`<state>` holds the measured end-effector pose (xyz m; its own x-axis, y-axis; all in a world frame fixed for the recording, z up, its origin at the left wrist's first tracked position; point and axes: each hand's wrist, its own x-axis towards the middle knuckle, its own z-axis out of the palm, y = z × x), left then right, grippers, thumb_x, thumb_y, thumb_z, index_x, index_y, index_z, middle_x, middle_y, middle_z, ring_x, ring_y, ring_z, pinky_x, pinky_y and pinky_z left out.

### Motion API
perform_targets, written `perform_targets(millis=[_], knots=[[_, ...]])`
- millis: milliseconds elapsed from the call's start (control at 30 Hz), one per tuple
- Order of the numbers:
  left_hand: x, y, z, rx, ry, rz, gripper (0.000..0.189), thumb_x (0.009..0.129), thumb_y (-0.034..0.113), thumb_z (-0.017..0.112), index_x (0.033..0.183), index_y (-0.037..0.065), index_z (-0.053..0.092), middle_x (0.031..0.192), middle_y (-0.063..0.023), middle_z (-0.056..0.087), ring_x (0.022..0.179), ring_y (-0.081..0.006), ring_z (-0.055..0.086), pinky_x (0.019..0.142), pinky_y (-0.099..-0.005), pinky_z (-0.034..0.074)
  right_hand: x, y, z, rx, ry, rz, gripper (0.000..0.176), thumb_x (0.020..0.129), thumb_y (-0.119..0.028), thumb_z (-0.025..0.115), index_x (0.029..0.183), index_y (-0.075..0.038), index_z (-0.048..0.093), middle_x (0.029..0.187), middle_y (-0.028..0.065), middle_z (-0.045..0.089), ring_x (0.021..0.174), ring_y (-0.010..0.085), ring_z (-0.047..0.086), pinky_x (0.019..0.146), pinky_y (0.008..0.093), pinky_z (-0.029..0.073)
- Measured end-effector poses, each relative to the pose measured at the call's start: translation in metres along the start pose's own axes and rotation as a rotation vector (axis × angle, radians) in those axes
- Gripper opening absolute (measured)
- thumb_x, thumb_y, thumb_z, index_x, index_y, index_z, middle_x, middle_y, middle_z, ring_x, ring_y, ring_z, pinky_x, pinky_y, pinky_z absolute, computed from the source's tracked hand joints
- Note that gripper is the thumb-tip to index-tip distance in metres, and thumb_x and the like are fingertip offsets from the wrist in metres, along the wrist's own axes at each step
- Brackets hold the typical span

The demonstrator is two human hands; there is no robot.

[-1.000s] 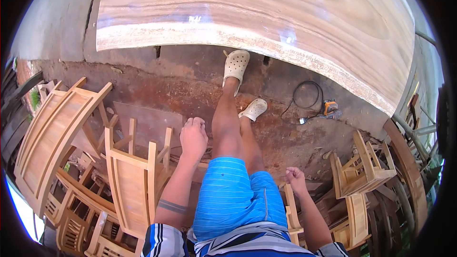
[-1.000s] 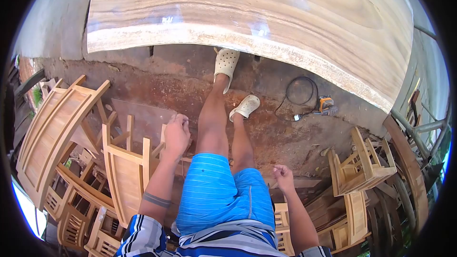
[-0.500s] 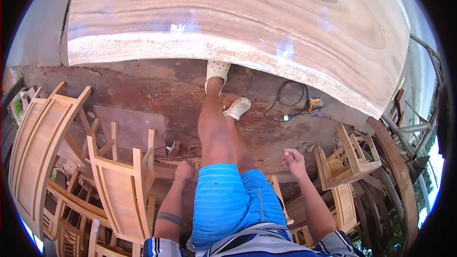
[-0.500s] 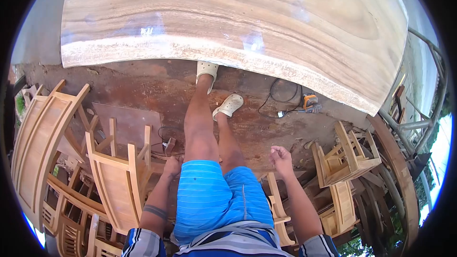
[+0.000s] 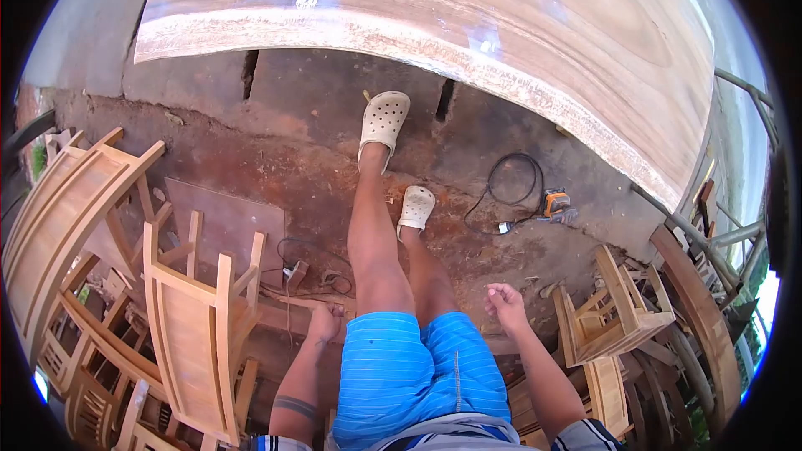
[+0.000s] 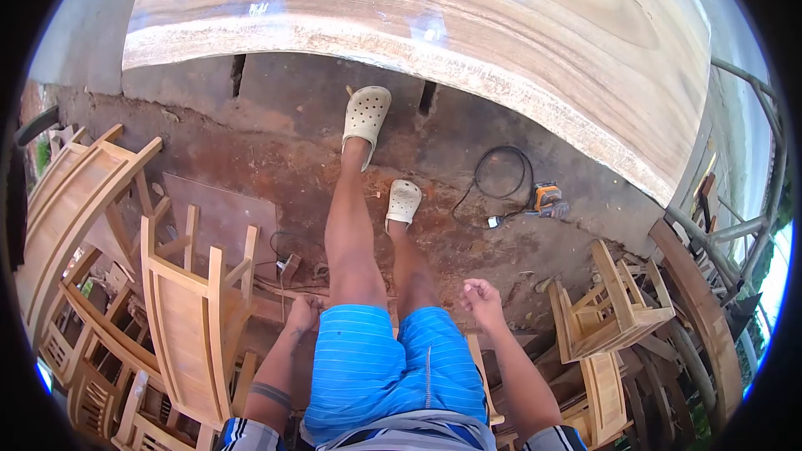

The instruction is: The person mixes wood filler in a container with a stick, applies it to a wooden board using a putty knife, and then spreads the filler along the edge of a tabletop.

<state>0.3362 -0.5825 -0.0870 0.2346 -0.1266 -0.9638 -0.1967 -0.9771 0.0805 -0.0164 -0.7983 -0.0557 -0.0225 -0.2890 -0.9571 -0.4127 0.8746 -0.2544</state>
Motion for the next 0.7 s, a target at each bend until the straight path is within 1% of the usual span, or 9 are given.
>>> perform_targets(millis=[33,67,133,267,367,467,567,600,700], knots=[[-0.001,-0.018,0.023,-0.010,-0.041,-0.021,0.019,0.087,0.016,0.060,0.085,-0.002,0.067,0.080,-0.0262,0.066,0.078,-0.0389,0.066,0.066,-0.0447,0.049,0.000,0.016,-0.011,-0.034,0.013,0.011,0.021,0.096,-0.020,0.059,0.108,-0.003,0.060,0.081,0.0052,0.066,0.065,0.0103,0.060,0.057,0.0240,0.048],[0.022,-0.094,0.075,-0.330,-0.135,-0.046,0.025,0.089,0.022,0.057,0.090,-0.002,0.067,0.086,-0.0266,0.067,0.083,-0.0408,0.066,0.068,-0.0461,0.050,0.000,0.031,-0.023,-0.070,0.026,0.023,0.020,0.096,-0.020,0.059,0.107,-0.003,0.060,0.081,0.0054,0.066,0.065,0.0106,0.060,0.057,0.0243,0.048],[-0.017,-0.092,0.096,-0.025,0.007,0.094,0.030,0.090,0.027,0.055,0.089,-0.002,0.066,0.085,-0.0256,0.068,0.080,-0.0345,0.068,0.069,-0.0443,0.052,0.005,0.060,-0.044,-0.133,0.042,0.056,0.020,0.096,-0.019,0.059,0.105,-0.002,0.060,0.081,0.0057,0.066,0.064,0.0111,0.060,0.057,0.0248,0.049],[-0.006,-0.206,0.198,-0.445,-0.003,0.047,0.029,0.089,0.025,0.056,0.088,-0.001,0.067,0.084,-0.0197,0.069,0.076,-0.0239,0.068,0.069,-0.0380,0.053,0.008,0.098,-0.065,-0.201,0.060,0.147,0.018,0.095,-0.018,0.059,0.103,-0.001,0.060,0.079,0.0061,0.065,0.064,0.0117,0.060,0.057,0.0257,0.049],[-0.055,-0.192,0.196,-0.376,0.018,-0.126,0.026,0.089,0.021,0.058,0.088,-0.002,0.068,0.086,-0.0108,0.071,0.073,-0.0189,0.066,0.068,-0.0341,0.054,0.019,0.116,-0.057,-0.286,0.028,0.152,0.018,0.094,-0.018,0.060,0.102,-0.001,0.060,0.078,0.0062,0.065,0.063,0.0118,0.060,0.057,0.0260,0.050],[-0.056,-0.193,0.199,-0.376,0.150,-0.140,0.015,0.084,0.012,0.061,0.081,-0.001,0.068,0.074,-0.0185,0.069,0.068,-0.0231,0.067,0.063,-0.0349,0.053,0.037,0.118,-0.047,-0.392,-0.007,0.107,0.019,0.094,-0.018,0.061,0.101,-0.001,0.060,0.077,0.0062,0.065,0.064,0.0118,0.060,0.057,0.0263,0.050],[-0.056,-0.187,0.196,-0.279,0.268,-0.001,0.010,0.082,0.004,0.066,0.073,0.000,0.067,0.063,-0.0135,0.066,0.059,-0.0167,0.063,0.060,-0.0337,0.052,0.053,0.105,-0.022,-0.440,-0.040,-0.001,0.018,0.094,-0.018,0.061,0.101,-0.001,0.060,0.078,0.0060,0.065,0.064,0.0115,0.061,0.058,0.0265,0.050],[-0.053,-0.184,0.199,-0.622,0.145,-0.202,0.014,0.082,0.004,0.069,0.069,-0.001,0.066,0.057,-0.0113,0.062,0.056,-0.0143,0.061,0.058,-0.0344,0.051,0.055,0.099,-0.013,-0.453,-0.052,-0.046,0.018,0.094,-0.017,0.061,0.101,-0.001,0.060,0.078,0.0060,0.065,0.064,0.0113,0.061,0.058,0.0265,0.050],[-0.061,-0.170,0.195,-0.778,0.146,-0.239,0.020,0.086,0.009,0.068,0.069,-0.001,0.064,0.055,-0.0089,0.059,0.052,-0.0125,0.057,0.049,-0.0332,0.047,0.043,0.076,0.028,-0.520,-0.090,-0.125,0.017,0.093,-0.016,0.060,0.101,0.000,0.061,0.079,0.0056,0.066,0.066,0.0104,0.062,0.060,0.0263,0.050]])
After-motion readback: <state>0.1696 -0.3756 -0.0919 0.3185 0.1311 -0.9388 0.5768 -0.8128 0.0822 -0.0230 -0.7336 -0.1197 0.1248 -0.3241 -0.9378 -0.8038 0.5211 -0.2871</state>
